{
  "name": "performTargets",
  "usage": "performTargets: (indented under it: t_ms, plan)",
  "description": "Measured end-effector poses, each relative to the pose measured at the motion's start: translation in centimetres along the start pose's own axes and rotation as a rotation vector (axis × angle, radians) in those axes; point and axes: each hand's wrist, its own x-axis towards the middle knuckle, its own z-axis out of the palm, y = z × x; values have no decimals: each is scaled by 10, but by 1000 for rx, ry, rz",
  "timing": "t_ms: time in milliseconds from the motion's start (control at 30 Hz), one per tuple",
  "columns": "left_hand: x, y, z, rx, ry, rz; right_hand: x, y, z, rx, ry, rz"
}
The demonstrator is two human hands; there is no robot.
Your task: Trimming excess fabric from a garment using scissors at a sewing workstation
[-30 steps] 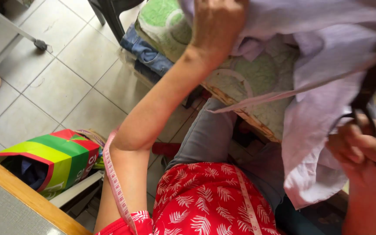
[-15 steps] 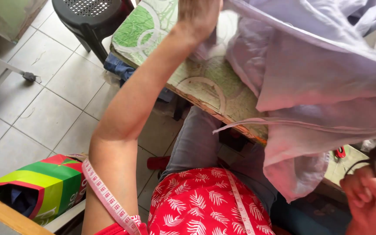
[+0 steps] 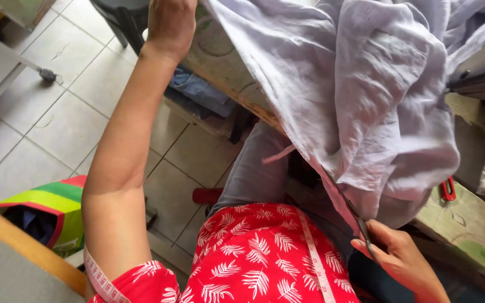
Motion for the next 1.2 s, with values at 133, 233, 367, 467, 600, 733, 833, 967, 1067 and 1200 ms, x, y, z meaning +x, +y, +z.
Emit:
performTargets:
  t_ms: [133,233,367,467,600,733,833,967,1067,1200]
  plan:
    - [-36,-11,4,-90,-91,-75,9,-6,3,43,-36,-4]
    - [-7,44,-73,125,-242,-272,7,-5,0,-21,-30,1]
    - [-11,135,-152,-499,-19,-426,1,-9,2,97,-51,45]
    - [-24,192,-189,-1323,-213,-510,-4,-9,-1,147,-60,15]
    - [-62,259,-180,-2229,-685,-967,-7,-17,-4,103,-54,8]
    - [-65,299,-183,-2351,-565,-1243,-4,-27,-5,11,-65,48]
    - [-66,318,-184,-2337,-369,-1289,-3,-31,-8,-33,-98,70]
    - [-58,322,-196,-2212,-363,-1311,-6,-40,-12,-88,-103,55]
    - [-55,325,-199,-2224,-270,-1318,-6,-47,-18,-291,-64,-57]
    - [-55,327,-198,-2254,-243,-1341,-3,-53,-29,-264,-128,-50]
